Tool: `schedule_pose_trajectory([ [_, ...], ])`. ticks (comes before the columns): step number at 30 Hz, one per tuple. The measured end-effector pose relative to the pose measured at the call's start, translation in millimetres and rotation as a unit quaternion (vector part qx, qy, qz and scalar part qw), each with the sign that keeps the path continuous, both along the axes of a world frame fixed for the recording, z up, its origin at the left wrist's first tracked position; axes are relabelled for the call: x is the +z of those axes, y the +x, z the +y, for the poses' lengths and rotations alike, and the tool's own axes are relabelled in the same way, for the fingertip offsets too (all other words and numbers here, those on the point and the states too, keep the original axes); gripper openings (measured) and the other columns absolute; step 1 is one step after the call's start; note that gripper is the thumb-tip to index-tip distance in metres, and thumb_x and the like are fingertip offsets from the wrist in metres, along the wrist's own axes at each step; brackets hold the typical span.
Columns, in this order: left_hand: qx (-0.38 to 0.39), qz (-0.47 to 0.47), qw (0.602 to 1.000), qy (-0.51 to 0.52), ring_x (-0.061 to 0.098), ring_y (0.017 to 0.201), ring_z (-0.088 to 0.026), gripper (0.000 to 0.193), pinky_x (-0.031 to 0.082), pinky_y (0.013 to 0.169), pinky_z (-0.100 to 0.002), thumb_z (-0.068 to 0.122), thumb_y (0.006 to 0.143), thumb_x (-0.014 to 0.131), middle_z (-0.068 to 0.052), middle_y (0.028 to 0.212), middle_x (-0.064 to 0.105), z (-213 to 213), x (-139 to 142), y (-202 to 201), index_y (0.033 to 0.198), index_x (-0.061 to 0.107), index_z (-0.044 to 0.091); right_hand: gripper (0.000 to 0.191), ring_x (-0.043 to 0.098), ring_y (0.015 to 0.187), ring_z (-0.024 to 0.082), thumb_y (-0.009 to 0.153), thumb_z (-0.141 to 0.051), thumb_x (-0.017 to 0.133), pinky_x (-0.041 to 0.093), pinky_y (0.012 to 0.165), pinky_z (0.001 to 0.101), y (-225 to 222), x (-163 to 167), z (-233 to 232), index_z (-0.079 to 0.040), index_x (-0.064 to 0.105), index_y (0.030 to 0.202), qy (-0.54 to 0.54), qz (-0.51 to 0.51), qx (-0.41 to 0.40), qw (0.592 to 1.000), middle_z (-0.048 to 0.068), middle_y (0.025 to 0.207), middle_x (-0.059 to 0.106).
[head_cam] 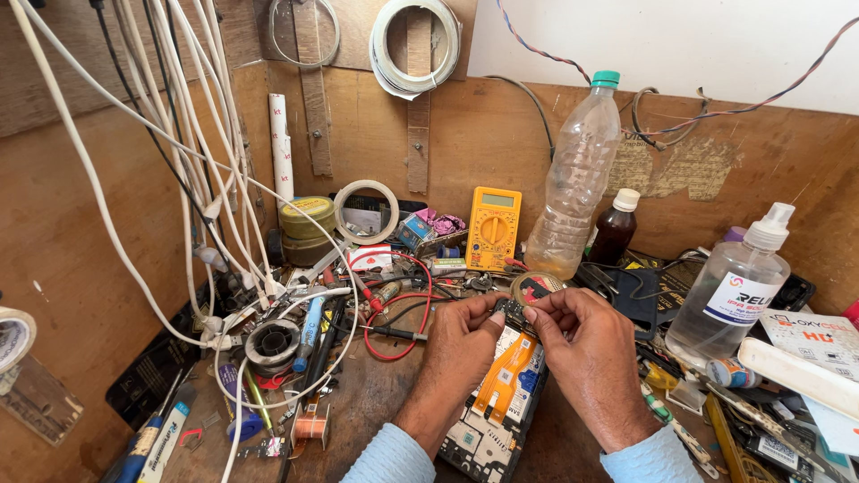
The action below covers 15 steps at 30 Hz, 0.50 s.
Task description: The person holds a disassembled mobile phone chassis and repeatedly inserts and removes a small black connector or component at the bottom edge. They rotate the phone to view different angles while manipulating the connector with both hands. The workspace is cluttered with tools and parts.
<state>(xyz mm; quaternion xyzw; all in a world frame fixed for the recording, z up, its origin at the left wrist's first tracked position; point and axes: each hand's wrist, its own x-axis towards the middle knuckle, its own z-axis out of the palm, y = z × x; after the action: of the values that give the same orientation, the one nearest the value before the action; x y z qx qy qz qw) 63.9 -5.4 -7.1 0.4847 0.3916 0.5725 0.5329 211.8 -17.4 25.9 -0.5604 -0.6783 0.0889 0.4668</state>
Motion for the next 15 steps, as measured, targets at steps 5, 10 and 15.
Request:
schedule_pose_trajectory([
  [5,0.023,0.029,0.999,-0.001,0.069,0.077,-0.007,0.03,0.055,0.068,-0.024,0.007,0.095,0.059,-0.007,0.093,0.08,0.3,0.3,-0.1,0.121,0.074,0.001,0.017,0.065,0.059,0.014,0.083,-0.015,0.08,0.055,0.056,0.031,-0.4,-0.1,0.8,0.0,0.076,0.089,-0.005,-0.004,-0.002,1.0,0.007,0.074,0.072],
  [10,0.046,0.034,0.998,0.006,0.069,0.076,-0.008,0.027,0.055,0.067,-0.024,0.013,0.096,0.063,-0.008,0.091,0.08,2.9,-1.3,1.8,0.116,0.077,0.0,0.017,0.064,0.059,0.014,0.082,-0.015,0.08,0.054,0.056,0.0313,0.6,0.0,1.2,0.0,0.076,0.087,-0.001,-0.009,-0.001,1.0,0.007,0.074,0.071],
  [15,0.037,0.019,0.999,-0.001,0.069,0.075,-0.008,0.027,0.056,0.066,-0.024,0.015,0.093,0.069,-0.01,0.09,0.081,7.5,-1.8,1.0,0.112,0.077,-0.003,0.017,0.064,0.058,0.015,0.082,-0.015,0.081,0.053,0.056,0.0314,1.1,0.9,1.6,0.001,0.075,0.086,0.005,-0.013,0.002,1.0,0.008,0.073,0.07],
])
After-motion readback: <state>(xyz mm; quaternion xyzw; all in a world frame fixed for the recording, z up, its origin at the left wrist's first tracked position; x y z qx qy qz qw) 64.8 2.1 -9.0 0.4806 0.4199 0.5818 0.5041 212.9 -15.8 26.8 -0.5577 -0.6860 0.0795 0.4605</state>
